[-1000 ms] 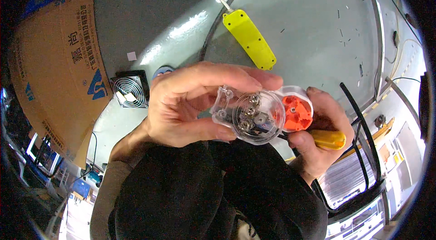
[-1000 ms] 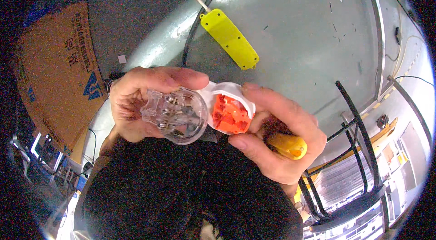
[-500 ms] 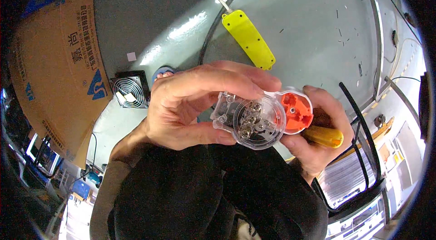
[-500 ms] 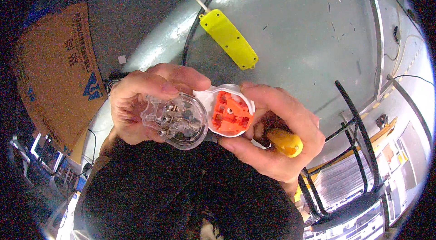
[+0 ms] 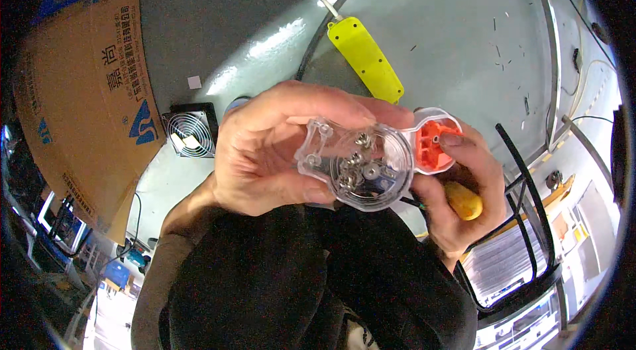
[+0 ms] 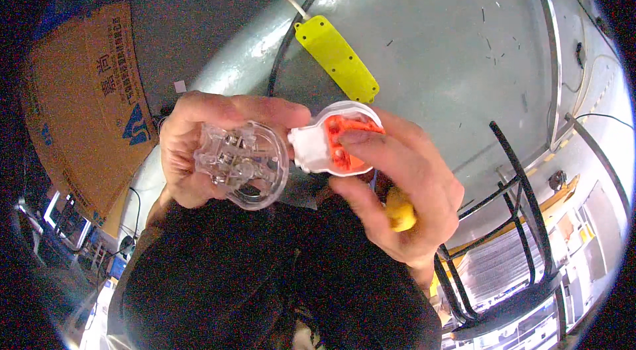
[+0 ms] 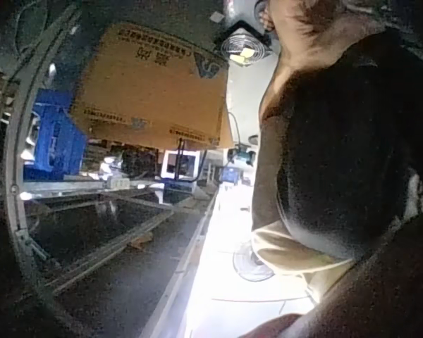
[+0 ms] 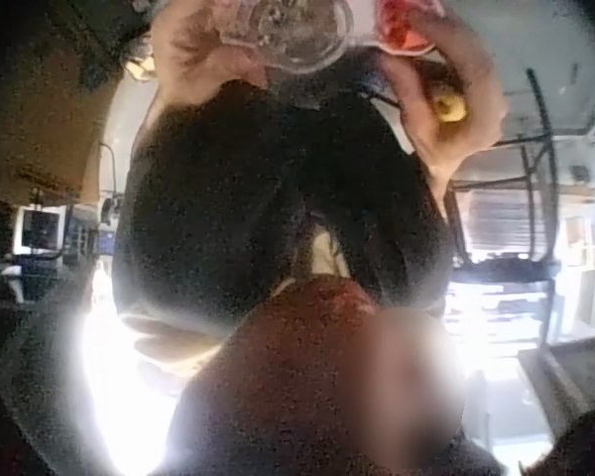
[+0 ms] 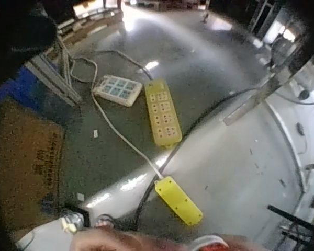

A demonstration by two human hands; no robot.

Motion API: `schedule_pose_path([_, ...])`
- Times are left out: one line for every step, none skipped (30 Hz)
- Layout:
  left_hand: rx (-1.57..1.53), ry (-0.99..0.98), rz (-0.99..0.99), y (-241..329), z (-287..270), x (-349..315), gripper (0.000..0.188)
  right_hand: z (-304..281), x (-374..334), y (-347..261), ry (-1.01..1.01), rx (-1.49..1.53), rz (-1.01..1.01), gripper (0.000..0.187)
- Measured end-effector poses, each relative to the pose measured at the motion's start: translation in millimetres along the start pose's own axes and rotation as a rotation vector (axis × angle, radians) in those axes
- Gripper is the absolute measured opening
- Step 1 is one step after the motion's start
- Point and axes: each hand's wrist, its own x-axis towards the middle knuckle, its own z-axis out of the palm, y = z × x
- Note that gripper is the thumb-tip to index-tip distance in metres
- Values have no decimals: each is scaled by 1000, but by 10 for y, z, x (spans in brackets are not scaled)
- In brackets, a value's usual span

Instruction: Wiring an electric plug using a screwdriver.

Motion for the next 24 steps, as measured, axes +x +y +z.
schedule_pose_path([-28,31,-25,23,13,-10,57,0,46,7,-74,-119,-117,29])
schedule_pose_path([-21,66,-85,39,31,-27,58,-10,68,6,-147,-244,-233,26])
schedule_pose_path([-23,66,-85,47,40,-25,58,-43,69,9,-147,-245,-233,26])
schedule_pose_path([-25,91,-111,53,49,-19,57,-89,68,16,-174,-294,-233,27])
schedule_pose_path([-25,115,-137,54,55,-15,57,-115,59,21,-201,-341,-235,28])
schedule_pose_path([-24,115,-136,32,15,-5,57,-81,-5,70,-78,-279,-186,33])
schedule_pose_path([76,1,-39,-9,-62,14,57,-69,-35,44,-79,-278,-187,33])
schedule_pose_path([173,-114,59,-33,-103,27,57,-68,-76,4,-9,-108,53,37])
schedule_pose_path([172,-114,59,-8,-83,33,57,-67,-105,-29,61,63,292,41])
schedule_pose_path([99,-43,-2,41,-44,44,55,-65,-109,-57,60,141,408,49])
schedule_pose_path([31,32,-63,80,-18,41,53,-70,-114,-55,57,144,408,49])
schedule_pose_path([34,35,-64,73,-2,34,53,-85,-119,-46,-20,197,468,52])
schedule_pose_path([-56,11,-55,47,21,30,51,-99,-118,-38,-98,249,528,55])
schedule_pose_path([-150,-14,-49,21,29,22,49,-113,-105,-46,-143,237,544,59])
schedule_pose_path([-149,-13,-50,5,6,18,49,-127,-76,6,-143,238,544,59])
schedule_pose_path([-157,-77,-49,-16,-32,24,49,-134,-31,95,-214,231,352,60])
schedule_pose_path([-162,-140,-48,-30,-58,27,48,-132,-14,156,-285,223,159,60])
schedule_pose_path([-27,-149,12,-50,-58,28,52,-116,-36,173,-255,245,176,60])
schedule_pose_path([-26,-148,12,-44,-51,37,52,-96,-47,204,-257,246,176,60])
schedule_pose_path([-13,-145,16,-33,-45,51,52,-73,-49,243,-257,349,178,59])
schedule_pose_path([0,-141,20,-26,-42,58,53,-53,-48,259,-257,452,180,58])
schedule_pose_path([0,-141,21,-33,-50,57,53,-31,-59,228,-257,451,179,58])
schedule_pose_path([-14,-133,41,-45,-69,51,53,-3,-76,177,-207,527,266,55])
schedule_pose_path([-29,-125,60,-49,-80,45,53,9,-80,144,-155,601,352,53])
